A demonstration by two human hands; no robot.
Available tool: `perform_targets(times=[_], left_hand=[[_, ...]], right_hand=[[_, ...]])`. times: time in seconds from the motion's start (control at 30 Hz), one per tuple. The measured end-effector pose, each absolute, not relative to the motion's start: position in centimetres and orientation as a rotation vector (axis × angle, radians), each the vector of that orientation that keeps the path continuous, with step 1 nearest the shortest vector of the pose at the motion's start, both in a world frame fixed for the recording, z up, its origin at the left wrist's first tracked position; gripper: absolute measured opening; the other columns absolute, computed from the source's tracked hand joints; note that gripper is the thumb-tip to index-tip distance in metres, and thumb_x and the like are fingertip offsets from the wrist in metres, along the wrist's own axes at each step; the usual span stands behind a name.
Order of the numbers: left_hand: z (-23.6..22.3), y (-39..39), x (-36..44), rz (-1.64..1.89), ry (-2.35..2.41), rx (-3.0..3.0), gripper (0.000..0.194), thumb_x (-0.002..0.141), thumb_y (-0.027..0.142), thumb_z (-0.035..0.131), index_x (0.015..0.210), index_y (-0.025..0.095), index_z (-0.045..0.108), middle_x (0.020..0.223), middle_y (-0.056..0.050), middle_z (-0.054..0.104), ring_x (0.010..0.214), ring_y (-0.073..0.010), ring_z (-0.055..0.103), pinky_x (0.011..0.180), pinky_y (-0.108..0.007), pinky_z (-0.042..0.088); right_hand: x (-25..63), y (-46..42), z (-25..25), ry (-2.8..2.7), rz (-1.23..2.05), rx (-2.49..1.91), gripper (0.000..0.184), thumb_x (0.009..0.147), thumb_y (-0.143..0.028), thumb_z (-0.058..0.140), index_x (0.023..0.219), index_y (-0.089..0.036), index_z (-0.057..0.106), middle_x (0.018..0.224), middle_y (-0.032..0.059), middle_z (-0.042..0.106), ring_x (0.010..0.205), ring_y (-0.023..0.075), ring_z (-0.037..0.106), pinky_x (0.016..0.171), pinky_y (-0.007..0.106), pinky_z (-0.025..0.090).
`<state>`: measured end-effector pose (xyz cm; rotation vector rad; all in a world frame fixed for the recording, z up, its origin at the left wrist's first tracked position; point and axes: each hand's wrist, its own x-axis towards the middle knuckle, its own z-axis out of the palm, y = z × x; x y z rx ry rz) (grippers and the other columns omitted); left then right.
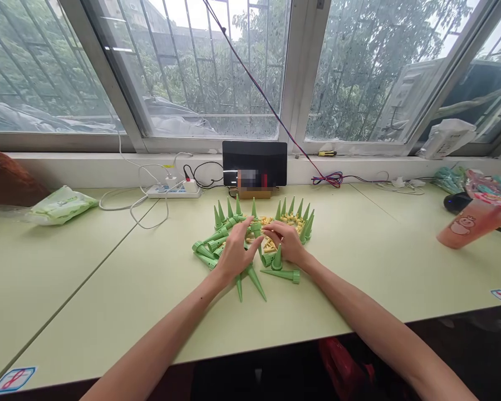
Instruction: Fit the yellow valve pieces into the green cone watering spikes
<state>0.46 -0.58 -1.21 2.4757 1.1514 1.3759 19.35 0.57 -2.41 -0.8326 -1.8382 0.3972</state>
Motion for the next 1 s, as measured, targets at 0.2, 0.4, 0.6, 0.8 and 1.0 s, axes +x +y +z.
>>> perform_targets(times=[0.2, 0.4, 0.6, 0.8, 1.0], left_hand=[[-1.6, -0.8, 0.7, 1.374, 1.105, 2.446, 0.035, 0.094, 0.025, 0.056, 0.129, 0.021, 0.05, 0.1, -0.007, 0.068, 0.085, -0.021, 0.066, 0.079, -0.035, 0.053], [-1.6, -1.0, 0.8, 1.419, 1.094, 2.423, 0.032, 0.094, 0.019, 0.056, 0.126, 0.021, 0.052, 0.101, -0.007, 0.069, 0.082, -0.0184, 0.065, 0.077, -0.032, 0.052], [-1.7, -0.9, 0.7, 1.413, 1.144, 2.385, 0.034, 0.093, 0.018, 0.056, 0.126, 0.021, 0.053, 0.103, -0.007, 0.07, 0.088, -0.0188, 0.067, 0.078, -0.03, 0.053], [-2.0, -0.8, 0.7, 1.412, 1.162, 2.308, 0.034, 0.094, 0.018, 0.055, 0.128, 0.023, 0.051, 0.099, -0.005, 0.07, 0.085, -0.0184, 0.069, 0.075, -0.029, 0.054], [-2.1, -0.8, 0.7, 1.422, 1.168, 2.283, 0.034, 0.094, 0.02, 0.055, 0.128, 0.023, 0.051, 0.1, -0.005, 0.07, 0.086, -0.0193, 0.07, 0.077, -0.031, 0.055]], right_hand=[[19.3, 0.6, -2.8, -1.791, 0.494, -0.841, 0.02, 0.093, -0.039, 0.059, 0.098, -0.023, 0.07, 0.086, 0.0054, 0.07, 0.066, 0.0178, 0.06, 0.057, 0.03, 0.046], [19.3, 0.5, -2.8, -1.656, 0.689, -0.901, 0.025, 0.085, -0.044, 0.069, 0.092, -0.02, 0.067, 0.079, 0.0022, 0.066, 0.052, 0.0121, 0.052, 0.049, 0.027, 0.043], [19.1, 0.3, -2.4, -1.618, 0.718, -0.899, 0.029, 0.082, -0.047, 0.072, 0.085, -0.019, 0.069, 0.075, 0.0028, 0.066, 0.056, 0.013, 0.053, 0.052, 0.027, 0.046], [18.9, -0.2, -2.0, -1.673, 0.658, -0.878, 0.025, 0.084, -0.042, 0.071, 0.092, -0.019, 0.07, 0.084, 0.0049, 0.068, 0.062, 0.014, 0.055, 0.054, 0.027, 0.046], [18.9, -0.3, -2.2, -1.688, 0.632, -0.887, 0.023, 0.087, -0.04, 0.067, 0.095, -0.019, 0.069, 0.085, 0.0049, 0.068, 0.062, 0.0137, 0.057, 0.053, 0.026, 0.045]])
